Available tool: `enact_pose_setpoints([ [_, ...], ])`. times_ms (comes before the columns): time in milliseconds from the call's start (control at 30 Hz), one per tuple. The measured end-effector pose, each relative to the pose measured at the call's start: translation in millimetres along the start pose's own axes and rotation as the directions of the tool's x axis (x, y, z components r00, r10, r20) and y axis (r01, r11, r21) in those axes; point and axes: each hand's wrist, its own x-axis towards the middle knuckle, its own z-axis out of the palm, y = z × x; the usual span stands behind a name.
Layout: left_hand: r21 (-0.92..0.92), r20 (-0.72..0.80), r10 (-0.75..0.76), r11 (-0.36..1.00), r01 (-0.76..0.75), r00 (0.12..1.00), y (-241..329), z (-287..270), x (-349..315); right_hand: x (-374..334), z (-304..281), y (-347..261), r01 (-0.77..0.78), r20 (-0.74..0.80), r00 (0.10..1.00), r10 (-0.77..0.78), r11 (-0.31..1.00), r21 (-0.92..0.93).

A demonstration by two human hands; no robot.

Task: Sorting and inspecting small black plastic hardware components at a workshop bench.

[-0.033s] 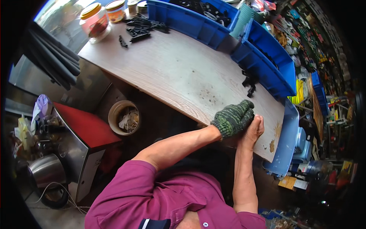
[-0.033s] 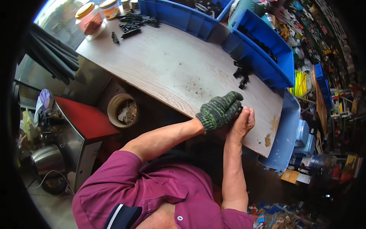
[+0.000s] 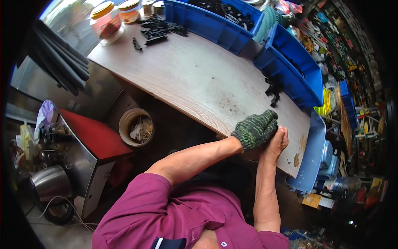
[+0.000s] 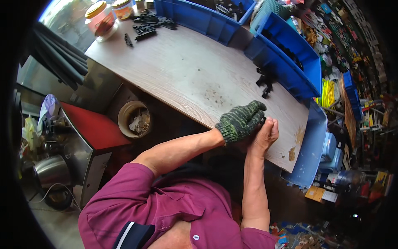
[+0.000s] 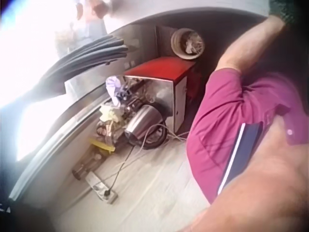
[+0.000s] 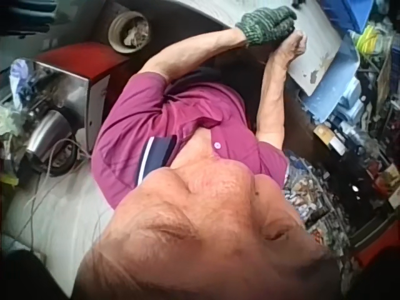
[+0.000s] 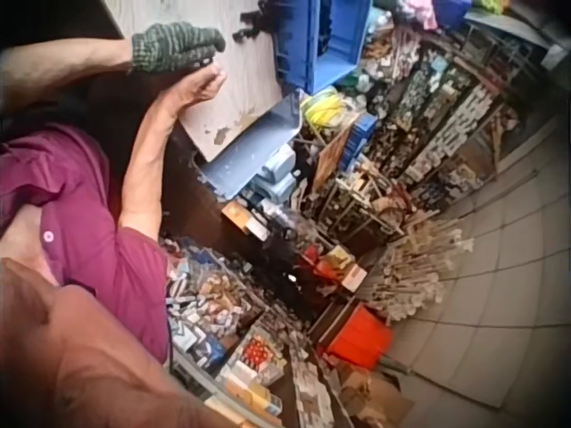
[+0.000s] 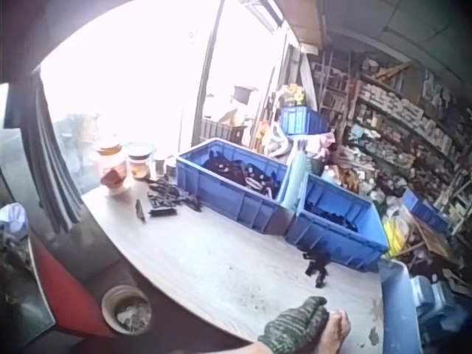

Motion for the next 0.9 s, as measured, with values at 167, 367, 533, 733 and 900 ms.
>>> enact_pose_setpoints([
  [167, 0.055, -0.054, 0.129, 0.99, -0.126, 0.99, 5.8, -13.8, -9.6, 5.8, -8.5, 2.1, -0.015, 0.054, 0.998, 0.014, 1.0, 0.016],
  [367, 0.741, -0.507, 0.421, 0.659, 0.131, 0.752, -53.6, -191.3, -1.3, -6.4, 2.6, -11.5, -0.093, 0.123, 0.989, 0.081, 0.992, 0.09],
  [533, 0.788, -0.595, 0.094, 0.264, 0.556, 0.798, -82.9, -343.2, -16.8, -3.8, 5.6, -7.7, -0.099, 0.13, 0.987, 0.09, 0.993, 0.059],
  [733, 0.906, -0.359, 0.142, 0.291, 0.308, 0.922, -85.5, -320.8, -10.6, -4.0, 5.5, -8.0, -0.088, 0.137, 0.987, 0.078, 0.994, 0.068],
  [900, 0.91, -0.342, 0.084, 0.28, 0.307, 0.936, -58.2, -249.4, 3.4, -6.3, 6.9, -13.1, -0.131, 0.056, 0.99, 0.126, 0.989, 0.076],
])
